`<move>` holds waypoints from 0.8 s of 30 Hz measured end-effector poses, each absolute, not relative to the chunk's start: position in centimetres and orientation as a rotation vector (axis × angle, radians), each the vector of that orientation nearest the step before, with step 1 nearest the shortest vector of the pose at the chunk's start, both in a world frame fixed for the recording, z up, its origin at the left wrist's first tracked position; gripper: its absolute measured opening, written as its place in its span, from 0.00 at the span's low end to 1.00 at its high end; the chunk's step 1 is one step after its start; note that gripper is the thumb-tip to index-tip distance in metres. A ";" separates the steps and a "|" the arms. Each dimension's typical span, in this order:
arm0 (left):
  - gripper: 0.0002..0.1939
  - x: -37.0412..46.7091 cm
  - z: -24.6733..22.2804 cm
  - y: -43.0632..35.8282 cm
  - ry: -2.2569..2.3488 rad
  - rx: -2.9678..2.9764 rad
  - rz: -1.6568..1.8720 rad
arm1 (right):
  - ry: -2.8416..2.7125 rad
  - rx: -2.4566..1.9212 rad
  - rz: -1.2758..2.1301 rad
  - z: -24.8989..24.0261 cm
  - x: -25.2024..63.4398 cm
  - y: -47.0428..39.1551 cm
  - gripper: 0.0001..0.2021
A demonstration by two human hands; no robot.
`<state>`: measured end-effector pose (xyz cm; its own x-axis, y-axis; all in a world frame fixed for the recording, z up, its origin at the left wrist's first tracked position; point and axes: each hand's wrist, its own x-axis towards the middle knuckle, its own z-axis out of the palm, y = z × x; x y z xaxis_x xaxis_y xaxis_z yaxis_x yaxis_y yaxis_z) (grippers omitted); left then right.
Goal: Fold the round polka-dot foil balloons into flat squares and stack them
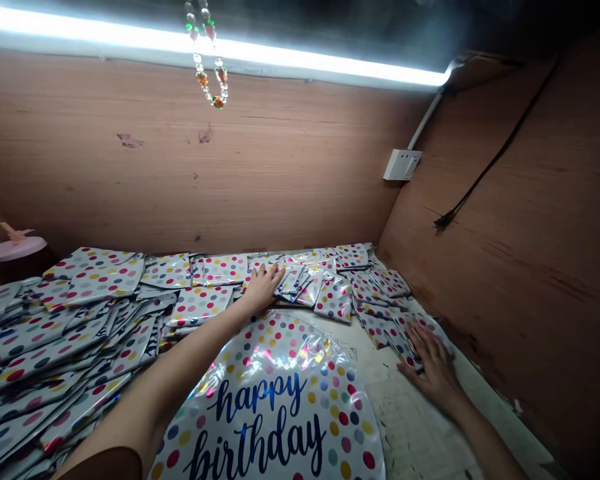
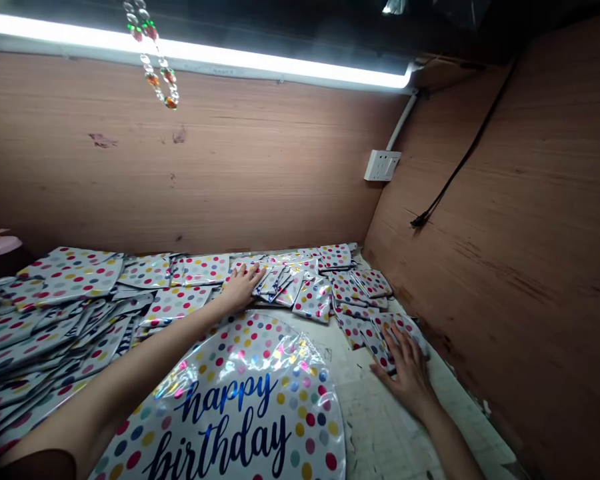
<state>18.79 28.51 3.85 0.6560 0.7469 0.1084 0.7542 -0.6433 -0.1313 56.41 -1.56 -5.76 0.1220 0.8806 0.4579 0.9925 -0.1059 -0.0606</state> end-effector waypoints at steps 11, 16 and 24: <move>0.38 21.0 4.3 30.6 -1.399 -2.580 -0.241 | -2.258 -1.866 -0.332 0.0 44.5 11.6 0.33; 0.43 19.4 3.5 30.4 -0.759 -2.808 -0.157 | -2.058 -2.085 -0.306 0.6 42.2 18.7 0.26; 0.45 21.4 2.9 34.5 -1.020 -2.636 -0.229 | -1.831 -2.217 -0.239 3.9 41.1 24.6 0.26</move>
